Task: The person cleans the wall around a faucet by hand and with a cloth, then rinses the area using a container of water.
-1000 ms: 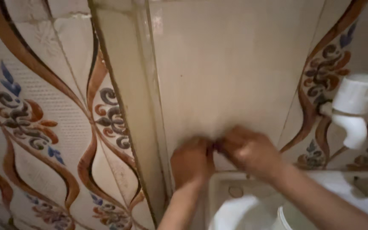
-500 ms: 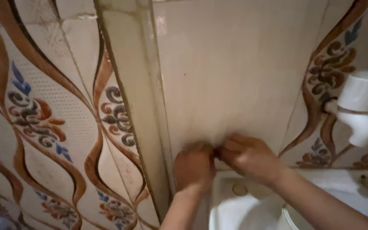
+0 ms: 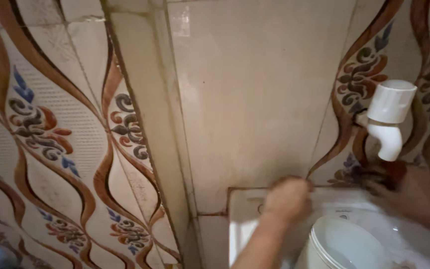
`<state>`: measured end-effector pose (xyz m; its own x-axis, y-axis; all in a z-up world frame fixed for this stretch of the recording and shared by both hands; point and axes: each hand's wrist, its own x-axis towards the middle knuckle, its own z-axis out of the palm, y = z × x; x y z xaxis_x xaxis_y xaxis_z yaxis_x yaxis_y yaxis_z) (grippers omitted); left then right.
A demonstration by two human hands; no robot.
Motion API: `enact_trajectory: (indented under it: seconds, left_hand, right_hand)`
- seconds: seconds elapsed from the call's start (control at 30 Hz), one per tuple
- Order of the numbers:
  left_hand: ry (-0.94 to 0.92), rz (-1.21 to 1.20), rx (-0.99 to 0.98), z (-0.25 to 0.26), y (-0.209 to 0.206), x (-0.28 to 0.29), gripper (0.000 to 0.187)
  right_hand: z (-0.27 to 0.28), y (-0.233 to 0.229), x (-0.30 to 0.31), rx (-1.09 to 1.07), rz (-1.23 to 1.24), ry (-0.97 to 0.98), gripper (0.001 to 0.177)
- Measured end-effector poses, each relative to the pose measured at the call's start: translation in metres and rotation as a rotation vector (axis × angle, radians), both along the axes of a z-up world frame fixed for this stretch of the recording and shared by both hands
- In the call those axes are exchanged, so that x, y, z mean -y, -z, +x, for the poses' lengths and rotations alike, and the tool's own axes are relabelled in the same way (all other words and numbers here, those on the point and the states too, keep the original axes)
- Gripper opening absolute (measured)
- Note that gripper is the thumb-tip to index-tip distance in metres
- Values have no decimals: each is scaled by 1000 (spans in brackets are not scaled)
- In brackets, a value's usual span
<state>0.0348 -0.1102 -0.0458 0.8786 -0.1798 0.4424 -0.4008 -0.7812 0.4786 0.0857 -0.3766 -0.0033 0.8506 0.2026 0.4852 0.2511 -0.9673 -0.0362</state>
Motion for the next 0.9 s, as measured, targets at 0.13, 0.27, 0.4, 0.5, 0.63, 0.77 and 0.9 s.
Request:
enact_trajectory:
  seconds: [0.13,0.27,0.4,0.5,0.63,0.77,0.9]
  left_hand:
    - [138,104,-99,23,0,73,20]
    - [205,197,-147,49,0,159,25]
    - [227,-4,-215,72,12,227,30]
    - [115,20,-262,78,12,248,32]
    - [92,-36,-267,81,11,263,46]
    - [62,-32,-313,77,-6,271,24]
    - [140,136,-432,72,-33,246,35]
  right_hand:
    - [21,45,50,-243,290,215,33]
    - [33,59,86,-225,253,208,25]
    - [7,47,99,-333,938,155,24]
    - [0,24,106,-490,846,200,25]
    - [-4,16,121,-539,556,149,34]
    - [12,20,128,-338,288,166,37]
    - [19,13,122,-465,234,96,43]
